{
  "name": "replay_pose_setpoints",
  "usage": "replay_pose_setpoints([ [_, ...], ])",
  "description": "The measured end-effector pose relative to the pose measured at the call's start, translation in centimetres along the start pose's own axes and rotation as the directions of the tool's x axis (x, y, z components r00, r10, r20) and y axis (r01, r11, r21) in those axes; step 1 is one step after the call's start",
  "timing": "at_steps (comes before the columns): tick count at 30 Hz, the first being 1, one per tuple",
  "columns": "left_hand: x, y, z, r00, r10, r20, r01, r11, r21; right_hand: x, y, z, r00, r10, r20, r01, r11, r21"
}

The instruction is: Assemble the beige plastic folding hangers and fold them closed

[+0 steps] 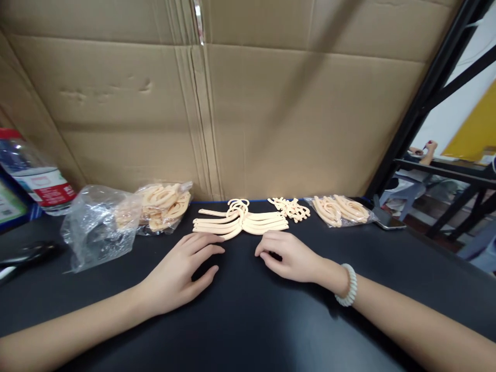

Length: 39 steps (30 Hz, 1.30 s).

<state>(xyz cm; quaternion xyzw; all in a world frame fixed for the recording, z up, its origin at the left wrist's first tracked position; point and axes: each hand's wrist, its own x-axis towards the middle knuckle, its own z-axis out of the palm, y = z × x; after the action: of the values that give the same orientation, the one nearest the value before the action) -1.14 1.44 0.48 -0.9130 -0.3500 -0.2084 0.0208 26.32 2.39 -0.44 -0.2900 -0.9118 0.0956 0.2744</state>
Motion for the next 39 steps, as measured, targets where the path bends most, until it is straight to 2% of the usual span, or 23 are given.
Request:
replay_pose_setpoints([
  [3,0.0,-0.1,0.1,1.0,-0.004,-0.002,0.004,1.0,0.007,-0.1,1.7,-1.1,0.997,0.026,-0.067,-0.028,0.999,-0.041],
  [5,0.1,-0.1,0.1,1.0,-0.003,0.003,0.002,1.0,0.012,-0.4,3.3,-2.1,0.984,0.085,-0.156,-0.099,0.991,-0.087],
  [6,0.1,-0.1,0.1,1.0,-0.002,0.003,0.002,1.0,0.014,-0.7,4.2,-2.6,0.968,0.136,-0.213,-0.163,0.98,-0.114],
  [8,0.1,-0.1,0.0,1.0,-0.002,0.002,0.002,1.0,0.02,-1.2,6.2,-3.7,0.9,0.277,-0.338,-0.349,0.921,-0.174],
  [9,0.2,-0.1,0.1,1.0,-0.004,0.0,0.004,1.0,0.023,-1.5,7.1,-4.2,0.874,0.316,-0.369,-0.404,0.895,-0.188],
  [11,0.2,-0.1,0.1,1.0,-0.012,-0.006,0.013,0.999,0.035,-2.0,8.5,-4.8,0.842,0.364,-0.398,-0.47,0.856,-0.213],
  [13,0.3,-0.1,0.2,1.0,-0.028,-0.009,0.029,0.998,0.05,-2.4,9.3,-5.1,0.837,0.387,-0.387,-0.497,0.834,-0.241],
  [21,0.2,-0.2,0.2,0.996,-0.094,0.0,0.094,0.994,0.054,-2.3,9.0,-3.9,0.857,0.391,-0.336,-0.496,0.803,-0.331],
  [32,0.2,-0.6,0.8,0.992,-0.129,-0.003,0.128,0.99,-0.054,-2.1,8.7,-3.7,0.809,0.411,-0.42,-0.537,0.808,-0.244],
  [35,0.2,-0.8,0.9,0.99,-0.138,0.0,0.138,0.988,-0.075,-2.0,8.3,-4.2,0.777,0.414,-0.474,-0.552,0.81,-0.198],
  [39,0.1,-1.0,1.1,0.99,-0.138,0.004,0.138,0.983,-0.124,-1.9,7.7,-5.0,0.689,0.455,-0.564,-0.594,0.801,-0.078],
])
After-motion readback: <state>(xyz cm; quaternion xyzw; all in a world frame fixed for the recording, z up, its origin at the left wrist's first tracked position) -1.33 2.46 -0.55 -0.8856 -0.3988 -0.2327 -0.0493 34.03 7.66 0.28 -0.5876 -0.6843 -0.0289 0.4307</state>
